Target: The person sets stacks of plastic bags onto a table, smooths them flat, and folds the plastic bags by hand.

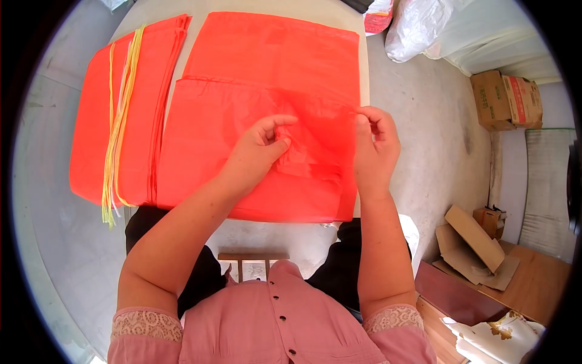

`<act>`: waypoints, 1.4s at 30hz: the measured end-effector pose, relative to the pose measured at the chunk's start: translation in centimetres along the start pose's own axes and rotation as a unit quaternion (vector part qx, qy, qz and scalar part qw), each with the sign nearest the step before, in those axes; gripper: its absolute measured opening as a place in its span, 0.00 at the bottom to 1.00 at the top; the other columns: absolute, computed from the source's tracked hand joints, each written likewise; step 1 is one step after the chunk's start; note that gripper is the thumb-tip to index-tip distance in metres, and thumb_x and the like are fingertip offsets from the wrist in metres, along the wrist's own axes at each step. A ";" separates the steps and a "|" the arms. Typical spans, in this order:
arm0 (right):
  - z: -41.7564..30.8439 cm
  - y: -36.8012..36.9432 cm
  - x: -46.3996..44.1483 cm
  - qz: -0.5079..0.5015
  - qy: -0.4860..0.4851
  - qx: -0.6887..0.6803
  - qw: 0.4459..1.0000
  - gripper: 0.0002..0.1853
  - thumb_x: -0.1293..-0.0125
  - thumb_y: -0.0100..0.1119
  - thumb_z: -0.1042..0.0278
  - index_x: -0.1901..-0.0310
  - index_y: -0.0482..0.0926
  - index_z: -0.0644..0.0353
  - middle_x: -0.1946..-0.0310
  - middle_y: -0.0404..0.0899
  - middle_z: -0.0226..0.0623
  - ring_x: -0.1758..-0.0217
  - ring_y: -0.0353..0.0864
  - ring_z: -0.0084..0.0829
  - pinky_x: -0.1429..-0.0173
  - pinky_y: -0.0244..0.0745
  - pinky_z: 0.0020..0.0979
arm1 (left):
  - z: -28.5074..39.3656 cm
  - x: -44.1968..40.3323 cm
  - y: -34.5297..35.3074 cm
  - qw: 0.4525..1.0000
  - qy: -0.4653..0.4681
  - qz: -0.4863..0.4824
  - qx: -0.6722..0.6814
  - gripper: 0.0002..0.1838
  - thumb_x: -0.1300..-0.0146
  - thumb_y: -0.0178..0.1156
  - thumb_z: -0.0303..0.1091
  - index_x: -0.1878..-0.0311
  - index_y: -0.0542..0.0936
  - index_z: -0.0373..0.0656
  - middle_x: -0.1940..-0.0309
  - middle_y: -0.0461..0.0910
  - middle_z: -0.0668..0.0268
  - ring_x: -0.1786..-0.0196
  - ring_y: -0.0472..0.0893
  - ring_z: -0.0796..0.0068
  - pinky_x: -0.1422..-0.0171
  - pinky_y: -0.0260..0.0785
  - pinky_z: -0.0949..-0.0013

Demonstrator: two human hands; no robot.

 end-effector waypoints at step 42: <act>-0.8 4.0 2.5 -0.213 0.073 0.033 0.974 0.19 0.33 0.71 0.67 0.44 0.78 0.63 0.52 0.84 0.47 0.45 0.84 0.47 0.40 0.79 0.42 | -0.2 -0.2 -0.6 1.000 0.013 0.007 -0.025 0.31 0.25 0.58 0.20 0.24 0.59 0.49 0.53 0.82 0.64 0.57 0.80 0.83 0.54 0.72 0.79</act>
Point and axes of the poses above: each hand's wrist, its own x-axis away from the middle knuckle, its own y-axis out of the palm, z = x × y, the point moved 5 cm from there along -x, towards the middle knuckle
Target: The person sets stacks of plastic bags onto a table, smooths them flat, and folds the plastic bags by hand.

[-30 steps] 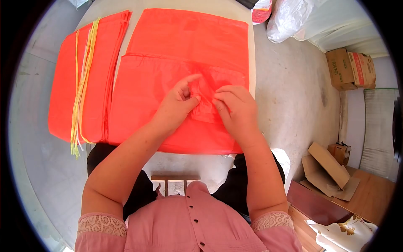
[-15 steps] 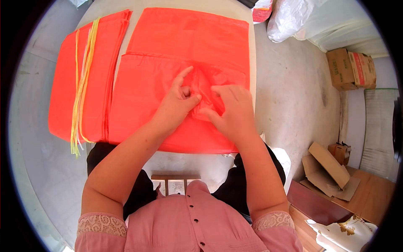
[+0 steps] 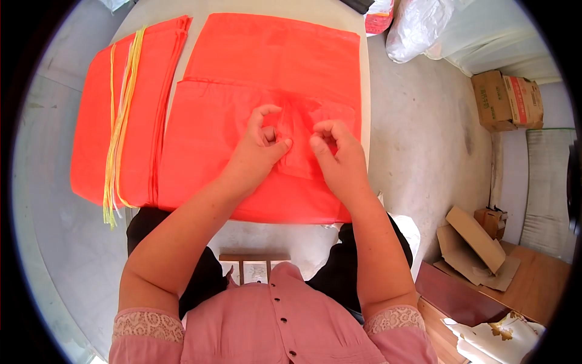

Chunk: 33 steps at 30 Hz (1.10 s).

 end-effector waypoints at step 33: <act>-1.6 1.4 0.9 -0.033 -0.085 0.173 0.981 0.22 0.35 0.72 0.63 0.44 0.80 0.64 0.52 0.84 0.44 0.46 0.83 0.46 0.44 0.80 0.42 | -0.3 -0.2 -0.5 0.999 -0.035 0.005 0.011 0.34 0.26 0.62 0.24 0.21 0.60 0.49 0.51 0.85 0.65 0.52 0.83 0.82 0.53 0.76 0.77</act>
Point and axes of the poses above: each hand's wrist, its own x-axis away from the middle knuckle, its own y-axis out of the palm, z = x × y, the point moved 5 cm from there along -x, towards the middle knuckle
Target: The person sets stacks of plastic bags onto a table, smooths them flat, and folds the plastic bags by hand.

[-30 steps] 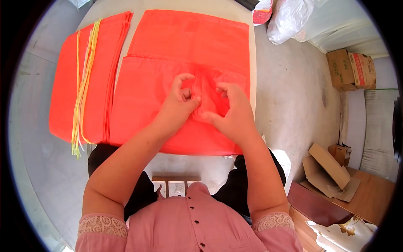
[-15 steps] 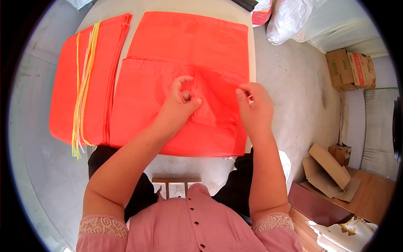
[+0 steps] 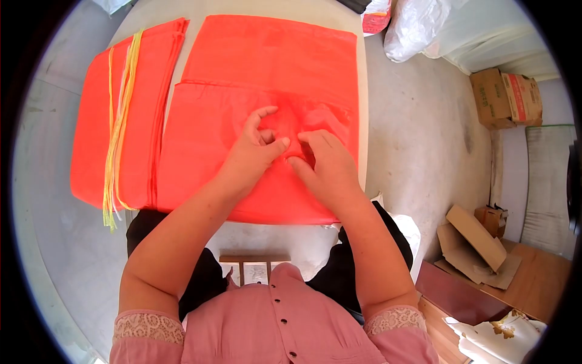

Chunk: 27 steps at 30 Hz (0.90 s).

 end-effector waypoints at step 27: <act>0.8 -1.4 -0.1 0.039 0.027 0.010 0.999 0.23 0.33 0.71 0.60 0.39 0.80 0.60 0.44 0.83 0.46 0.43 0.84 0.47 0.37 0.79 0.44 | 0.4 0.2 0.7 0.999 0.003 0.001 0.054 0.35 0.28 0.61 0.20 0.22 0.60 0.43 0.51 0.84 0.63 0.52 0.84 0.80 0.51 0.76 0.77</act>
Point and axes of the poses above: each hand's wrist, its own x-axis away from the middle knuckle, its own y-axis out of the palm, z = x × y, the point moved 5 cm from there along -x, towards the middle knuckle
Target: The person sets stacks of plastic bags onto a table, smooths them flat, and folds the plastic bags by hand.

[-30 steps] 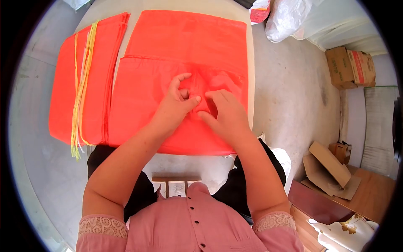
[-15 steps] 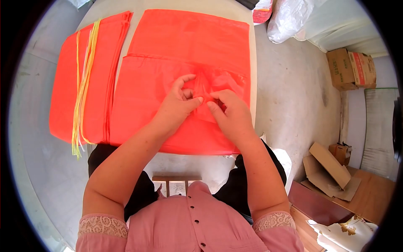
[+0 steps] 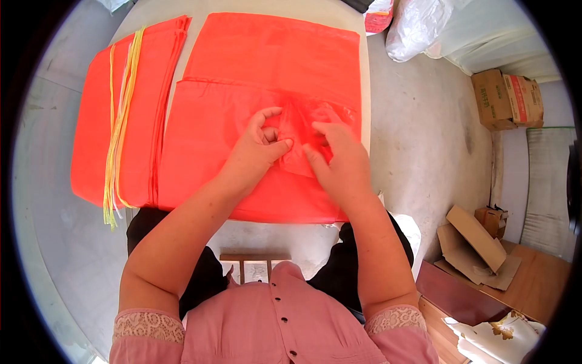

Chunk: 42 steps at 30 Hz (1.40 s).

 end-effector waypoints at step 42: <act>0.6 0.8 -0.4 -0.041 0.059 -0.131 0.989 0.20 0.34 0.73 0.68 0.43 0.80 0.62 0.50 0.83 0.37 0.50 0.84 0.30 0.46 0.80 0.30 | -0.7 -0.3 -0.5 1.000 0.003 0.004 0.006 0.34 0.26 0.63 0.26 0.22 0.61 0.39 0.53 0.83 0.66 0.54 0.80 0.83 0.54 0.72 0.77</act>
Point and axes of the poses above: each hand's wrist, its own x-axis away from the middle knuckle, its own y-axis out of the palm, z = x × y, the point moved 5 cm from there along -x, towards the middle knuckle
